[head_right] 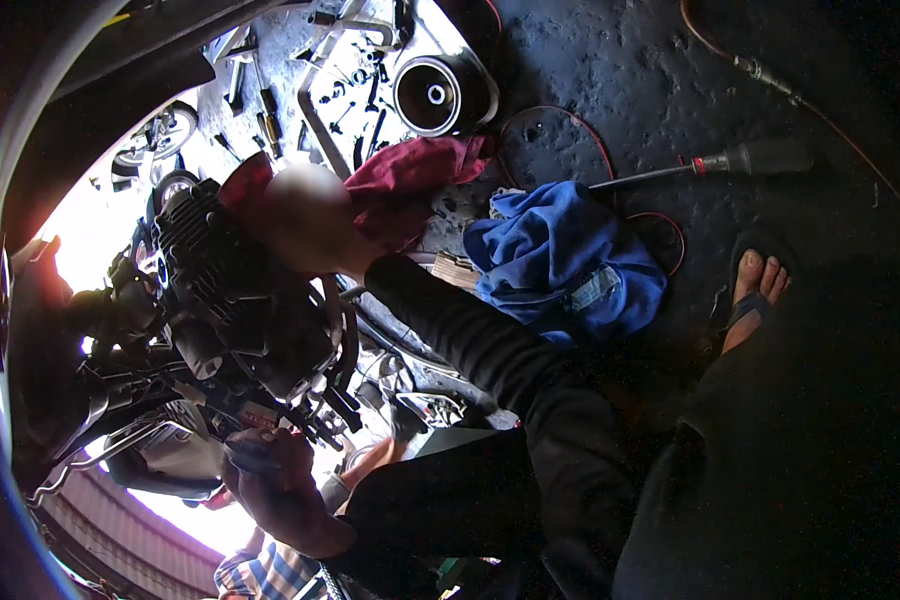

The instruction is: The recorder is repairing or servicing a motorcycle engine.

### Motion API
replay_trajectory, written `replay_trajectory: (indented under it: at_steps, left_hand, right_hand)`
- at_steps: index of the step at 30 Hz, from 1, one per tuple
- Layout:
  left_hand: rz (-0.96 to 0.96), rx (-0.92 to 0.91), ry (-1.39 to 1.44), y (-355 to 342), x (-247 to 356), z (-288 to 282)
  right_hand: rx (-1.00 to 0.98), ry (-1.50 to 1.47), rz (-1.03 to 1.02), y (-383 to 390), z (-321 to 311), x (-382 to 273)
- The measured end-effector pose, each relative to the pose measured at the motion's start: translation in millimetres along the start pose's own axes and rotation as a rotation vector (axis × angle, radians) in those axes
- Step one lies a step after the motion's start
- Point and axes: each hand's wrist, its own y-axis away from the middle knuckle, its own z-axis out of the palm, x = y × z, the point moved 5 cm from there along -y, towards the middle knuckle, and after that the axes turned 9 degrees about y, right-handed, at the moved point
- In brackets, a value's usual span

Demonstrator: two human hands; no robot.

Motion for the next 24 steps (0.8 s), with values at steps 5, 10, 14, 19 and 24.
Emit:
replay_trajectory:
  at_steps: [5,10,14,19,24]
  left_hand:
    - [0.006,-0.131,0.128,-1.3,-4.3,-2.5]
    - [-0.007,-0.152,0.238,2.7,-13.6,-3.7]
    - [0.047,-0.075,0.238,8.3,-16.4,-14.7]
    - [0.019,-0.15,0.211,2.3,-23.0,-11.1]
    - [0.064,-0.044,0.117,-1.5,-22.4,-6.6]
  right_hand:
    - [0.015,-0.071,0.26,-6.4,-6.4,20.5]
    - [0.091,-0.307,0.402,-1.5,-11.6,26.6]
    - [-0.085,-0.428,0.348,-4.2,6.8,5.9]
    - [-0.049,-0.086,0.235,-6.8,0.0,-2.6]
    - [0.132,0.088,0.164,-5.0,5.7,-7.3]
